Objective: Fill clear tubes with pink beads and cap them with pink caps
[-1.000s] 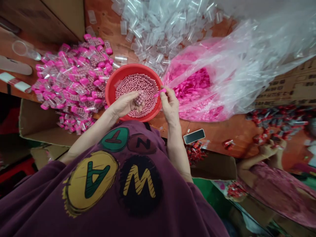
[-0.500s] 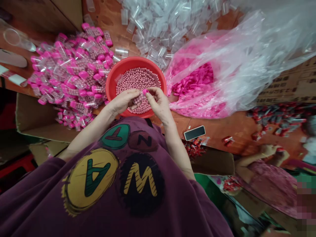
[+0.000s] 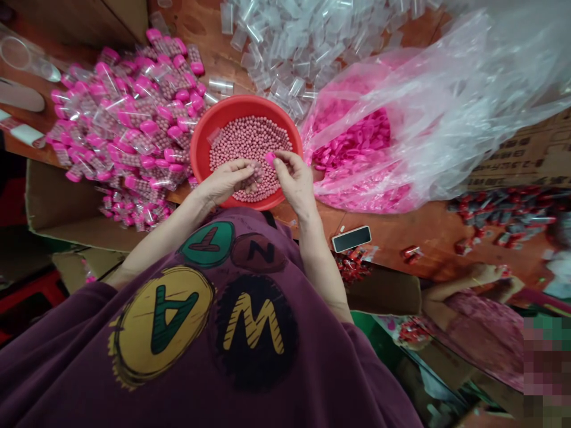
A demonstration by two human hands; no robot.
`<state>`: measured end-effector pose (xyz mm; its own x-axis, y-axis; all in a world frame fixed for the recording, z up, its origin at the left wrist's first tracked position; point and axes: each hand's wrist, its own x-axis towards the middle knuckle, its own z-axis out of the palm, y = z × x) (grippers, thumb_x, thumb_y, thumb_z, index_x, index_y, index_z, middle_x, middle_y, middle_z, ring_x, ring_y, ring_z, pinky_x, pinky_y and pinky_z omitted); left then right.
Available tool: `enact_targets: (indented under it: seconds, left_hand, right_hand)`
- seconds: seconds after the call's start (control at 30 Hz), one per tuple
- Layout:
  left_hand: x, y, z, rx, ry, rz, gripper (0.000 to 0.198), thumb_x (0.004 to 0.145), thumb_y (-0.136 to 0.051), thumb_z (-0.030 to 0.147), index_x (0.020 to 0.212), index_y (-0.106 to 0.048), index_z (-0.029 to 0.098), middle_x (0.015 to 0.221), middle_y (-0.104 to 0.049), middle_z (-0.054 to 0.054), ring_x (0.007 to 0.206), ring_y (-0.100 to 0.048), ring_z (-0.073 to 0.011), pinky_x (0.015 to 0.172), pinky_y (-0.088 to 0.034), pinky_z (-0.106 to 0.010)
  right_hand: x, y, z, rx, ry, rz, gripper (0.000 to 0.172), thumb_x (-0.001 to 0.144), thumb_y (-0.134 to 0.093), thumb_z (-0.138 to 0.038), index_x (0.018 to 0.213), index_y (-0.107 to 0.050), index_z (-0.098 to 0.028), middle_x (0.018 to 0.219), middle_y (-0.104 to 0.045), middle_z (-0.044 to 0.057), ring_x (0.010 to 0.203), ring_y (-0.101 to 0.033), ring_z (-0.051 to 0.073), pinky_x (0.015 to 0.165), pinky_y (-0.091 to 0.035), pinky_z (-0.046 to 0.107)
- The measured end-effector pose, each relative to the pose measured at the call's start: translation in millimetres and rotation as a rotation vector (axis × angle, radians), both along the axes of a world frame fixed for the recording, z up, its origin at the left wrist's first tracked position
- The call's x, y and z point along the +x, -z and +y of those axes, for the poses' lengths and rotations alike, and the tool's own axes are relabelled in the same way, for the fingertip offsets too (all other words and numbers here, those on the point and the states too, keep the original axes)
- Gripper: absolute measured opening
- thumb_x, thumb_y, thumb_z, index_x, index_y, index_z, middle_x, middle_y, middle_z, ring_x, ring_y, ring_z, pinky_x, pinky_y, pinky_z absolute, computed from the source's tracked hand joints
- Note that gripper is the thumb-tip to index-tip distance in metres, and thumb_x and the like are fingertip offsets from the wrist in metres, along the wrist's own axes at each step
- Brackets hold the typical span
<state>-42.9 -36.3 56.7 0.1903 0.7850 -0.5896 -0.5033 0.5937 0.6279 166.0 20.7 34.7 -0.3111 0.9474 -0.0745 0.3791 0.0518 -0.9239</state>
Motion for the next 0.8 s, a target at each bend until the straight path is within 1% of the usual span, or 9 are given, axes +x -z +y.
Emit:
enact_targets:
  seconds: [0.07, 0.17, 0.27, 0.33, 0.43, 0.57, 0.67, 0.73, 0.8]
  left_hand:
    - [5.5, 2.5, -1.6, 0.000, -0.032, -0.012, 0.021, 0.097, -0.086, 0.028, 0.109, -0.074, 0.015, 0.092, -0.078, -0.001, 0.069, -0.072, -0.0085, 0.067, -0.054, -0.021]
    - [13.3, 6.9, -4.6, -0.003, -0.080, -0.038, 0.023, 0.095, -0.089, 0.031, 0.107, -0.076, 0.016, 0.093, -0.079, -0.002, 0.077, -0.074, -0.0092, 0.073, -0.055, -0.020]
    - [17.6, 8.1, -7.5, -0.006, -0.114, -0.072, 0.022, 0.095, -0.089, 0.032, 0.104, -0.076, 0.016, 0.090, -0.077, -0.001, 0.075, -0.071, -0.0086, 0.071, -0.054, -0.020]
    - [19.3, 6.0, -8.6, -0.015, -0.127, -0.081, 0.020, 0.097, -0.087, 0.032, 0.103, -0.075, 0.016, 0.088, -0.075, 0.000, 0.072, -0.068, -0.0076, 0.068, -0.052, -0.019]
    - [24.7, -1.0, -8.8, -0.049, -0.136, -0.078, 0.020, 0.099, -0.086, 0.033, 0.100, -0.073, 0.017, 0.084, -0.073, 0.001, 0.067, -0.064, -0.0063, 0.062, -0.048, -0.018]
    - [37.7, -12.2, -8.7, -0.091, -0.161, -0.093, 0.022, 0.103, -0.081, 0.032, 0.093, -0.067, 0.018, 0.071, -0.063, 0.005, 0.059, -0.057, -0.0048, 0.057, -0.043, -0.017]
    - [42.1, -16.5, -8.8, -0.103, -0.205, -0.106, 0.025, 0.105, -0.078, 0.028, 0.087, -0.063, 0.017, 0.069, -0.060, 0.006, 0.058, -0.056, -0.0042, 0.058, -0.043, -0.017]
    - [38.7, -16.8, -7.9, -0.091, -0.194, -0.080, 0.021, 0.102, -0.081, 0.029, 0.092, -0.067, 0.017, 0.071, -0.063, 0.005, 0.060, -0.057, -0.0049, 0.058, -0.043, -0.018]
    - [31.7, -16.0, -5.9, -0.048, -0.165, -0.023, 0.020, 0.097, -0.086, 0.031, 0.097, -0.072, 0.017, 0.076, -0.068, 0.003, 0.062, -0.059, -0.0056, 0.059, -0.044, -0.019]
  right_hand:
    - [-6.8, -0.9, -4.0, -0.038, -0.028, 0.061, 0.057, 0.101, -0.066, -0.079, 0.125, -0.079, -0.029, 0.112, -0.082, 0.006, 0.094, -0.074, 0.022, 0.093, -0.067, 0.046]
    - [-16.1, -5.4, -10.3, 0.045, -0.019, 0.031, 0.058, 0.103, -0.062, -0.080, 0.121, -0.082, -0.029, 0.114, -0.082, 0.007, 0.102, -0.076, 0.025, 0.099, -0.066, 0.049]
    - [-19.3, -11.1, -14.9, 0.119, -0.025, -0.035, 0.055, 0.107, -0.057, -0.076, 0.120, -0.083, -0.030, 0.113, -0.082, 0.007, 0.106, -0.075, 0.025, 0.101, -0.065, 0.049]
    - [-18.9, -14.3, -17.6, 0.134, -0.044, -0.055, 0.051, 0.109, -0.056, -0.073, 0.118, -0.083, -0.030, 0.110, -0.081, 0.007, 0.103, -0.075, 0.025, 0.100, -0.065, 0.049]
    - [-18.8, -17.8, -22.5, 0.165, -0.046, -0.085, 0.048, 0.111, -0.054, -0.068, 0.116, -0.083, -0.030, 0.109, -0.080, 0.008, 0.102, -0.074, 0.026, 0.099, -0.065, 0.050]
    - [-20.2, -21.3, -28.5, 0.215, -0.060, -0.129, 0.045, 0.114, -0.047, -0.058, 0.120, -0.081, -0.028, 0.111, -0.077, 0.011, 0.107, -0.073, 0.029, 0.102, -0.065, 0.054]
    - [-16.7, -22.1, -29.7, 0.181, -0.133, -0.121, 0.042, 0.114, -0.049, -0.054, 0.126, -0.080, -0.028, 0.119, -0.076, 0.012, 0.112, -0.072, 0.030, 0.107, -0.065, 0.057]
    - [-10.7, -19.0, -29.1, 0.116, -0.163, -0.090, 0.039, 0.113, -0.053, -0.054, 0.131, -0.078, -0.031, 0.124, -0.074, 0.011, 0.118, -0.071, 0.029, 0.112, -0.063, 0.058]
    - [-3.0, -11.4, -27.7, 0.042, -0.133, -0.032, 0.039, 0.110, -0.059, -0.058, 0.136, -0.076, -0.034, 0.126, -0.072, 0.008, 0.119, -0.070, 0.028, 0.112, -0.063, 0.058]
